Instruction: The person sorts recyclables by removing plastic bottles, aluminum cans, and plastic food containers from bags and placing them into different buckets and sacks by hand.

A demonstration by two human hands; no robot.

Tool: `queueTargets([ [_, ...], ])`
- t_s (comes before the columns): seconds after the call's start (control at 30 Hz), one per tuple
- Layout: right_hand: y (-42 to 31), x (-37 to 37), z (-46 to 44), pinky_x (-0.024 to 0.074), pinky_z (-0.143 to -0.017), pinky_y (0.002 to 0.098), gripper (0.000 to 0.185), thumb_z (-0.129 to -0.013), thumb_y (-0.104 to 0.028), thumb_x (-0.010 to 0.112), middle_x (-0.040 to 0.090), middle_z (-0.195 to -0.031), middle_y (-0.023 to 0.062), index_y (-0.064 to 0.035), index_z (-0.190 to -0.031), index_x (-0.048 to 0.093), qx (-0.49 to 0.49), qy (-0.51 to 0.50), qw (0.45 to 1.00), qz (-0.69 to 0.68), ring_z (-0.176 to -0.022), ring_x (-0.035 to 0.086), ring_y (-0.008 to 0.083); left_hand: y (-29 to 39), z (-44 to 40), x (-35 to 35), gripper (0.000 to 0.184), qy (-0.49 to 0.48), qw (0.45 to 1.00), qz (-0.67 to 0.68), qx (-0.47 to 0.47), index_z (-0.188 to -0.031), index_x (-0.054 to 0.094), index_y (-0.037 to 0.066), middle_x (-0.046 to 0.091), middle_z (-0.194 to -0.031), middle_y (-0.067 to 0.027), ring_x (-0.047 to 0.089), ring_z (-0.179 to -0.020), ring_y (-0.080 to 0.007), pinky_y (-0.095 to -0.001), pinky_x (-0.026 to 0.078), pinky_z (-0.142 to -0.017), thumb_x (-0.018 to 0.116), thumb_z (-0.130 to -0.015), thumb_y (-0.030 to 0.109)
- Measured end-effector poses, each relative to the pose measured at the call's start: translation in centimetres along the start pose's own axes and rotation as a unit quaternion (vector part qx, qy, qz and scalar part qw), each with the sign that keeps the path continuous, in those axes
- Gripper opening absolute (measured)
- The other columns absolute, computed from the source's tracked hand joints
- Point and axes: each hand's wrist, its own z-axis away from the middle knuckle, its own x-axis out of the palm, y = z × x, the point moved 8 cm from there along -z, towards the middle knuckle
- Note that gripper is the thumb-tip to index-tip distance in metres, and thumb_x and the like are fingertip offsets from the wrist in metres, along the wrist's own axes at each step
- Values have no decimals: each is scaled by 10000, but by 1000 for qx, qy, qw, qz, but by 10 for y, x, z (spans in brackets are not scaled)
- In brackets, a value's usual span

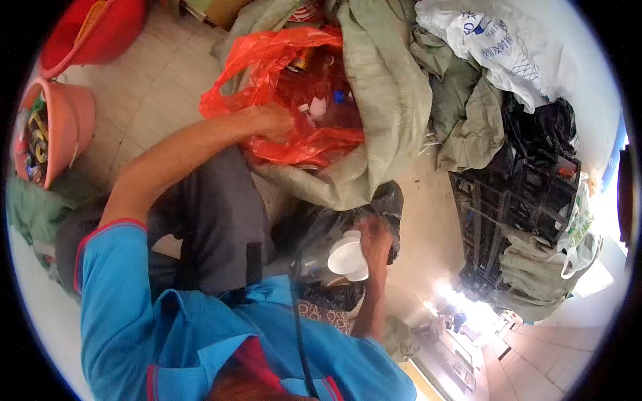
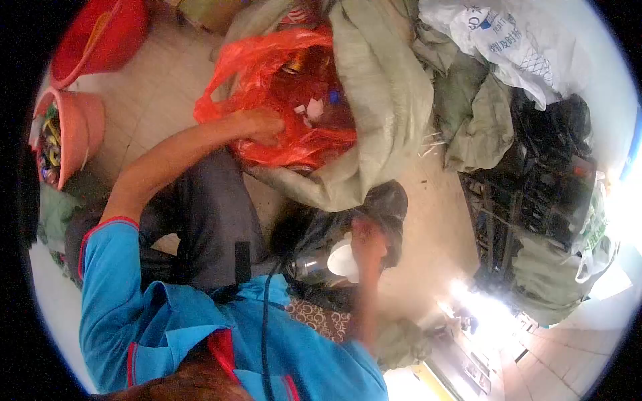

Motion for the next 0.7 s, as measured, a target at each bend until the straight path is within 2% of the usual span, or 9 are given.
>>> queueTargets([
  [0.1, -107, -7, -64, 481, -811, 316, 304, -873, -214, 620, 669, -948, 156, 29, -1055, 618, -85, 55, 992, -79, -896, 635, 207, -3, 8, -9, 309, 87, 995, -38, 12, -910, 631, -25, 650, -850, -211, 633, -821, -361, -437, 493, -765, 642, -758, 244],
  [0.13, -143, 8, -89, 485, -773, 386, 285, -875, -241, 595, 646, -923, 203, 2, -1020, 629, -199, 57, 973, -98, -863, 622, 362, 0, 11, -17, 309, 94, 995, -44, 8, -910, 631, -25, 650, -850, -211, 633, -821, -361, -437, 493, -765, 642, -758, 244],
  [0.23, -176, 85, -190, 488, -771, 428, 273, -829, -218, 625, 639, -935, 225, -3, -997, 629, -321, 42, 946, 4, -881, 617, 381, -11, 29, -52, 286, 218, 970, -12, -102, -1016, 618, -9, 625, -949, -226, 598, -937, -356, -439, 468, -832, 603, -763, 125],
  [0.3, -179, 66, -235, 483, -773, 439, 282, -828, -215, 611, 633, -943, 237, 7, -1001, 620, -284, 70, 954, 64, -894, 608, 393, -15, 63, -104, 395, 557, 819, -115, -74, -1148, 570, 10, 560, -1110, -215, 499, -1110, -350, -448, 406, -928, 569, -756, 56],
  [0.4, -161, -5, -269, 481, -740, 467, 345, -798, -254, 627, 622, -895, 256, 38, -975, 578, -226, 194, 941, 164, -852, 603, 408, -19, 100, -134, 476, 649, 729, -155, -156, -1213, 532, 6, 484, -1206, -202, 408, -1188, -338, -447, 339, -993, 568, -740, 34],
  [0.47, -134, -52, -284, 476, -778, 470, 441, -794, -320, 645, 610, -925, 262, 56, -1005, 551, -128, 203, 941, 239, -894, 591, 405, -51, 89, -129, 475, 637, 737, -126, -190, -1205, 534, 10, 512, -1173, -195, 438, -1155, -332, -452, 353, -965, 570, -732, 34],
  [0.5, -139, -78, -274, 476, -789, 471, 514, -777, -394, 646, 622, -935, 243, 50, -1024, 566, -156, 316, 909, 223, -911, 594, 404, -67, 89, -129, 474, 624, 742, -103, -221, -1196, 536, 15, 540, -1139, -188, 468, -1122, -326, -457, 367, -938, 571, -724, 34],
  [0.6, -112, -90, -289, 475, -819, 460, 656, -751, -554, 632, 624, -991, 244, 42, -1024, 593, -73, 230, 941, 235, -966, 594, 392, -94, 69, -107, 423, 458, 845, -90, -261, -1186, 525, 47, 574, -1118, -171, 528, -1079, -312, -467, 369, -957, 597, -778, 133],
  [0.7, -97, -52, -292, 473, -845, 447, 834, -676, -727, 590, 617, -1051, 249, 35, -1017, 613, -30, 99, 955, 280, -1017, 589, 383, -96, 76, -112, 317, 523, 817, -49, -237, -1100, 574, 37, 621, -998, -190, 576, -999, -326, -463, 402, -905, 572, -804, 151],
])
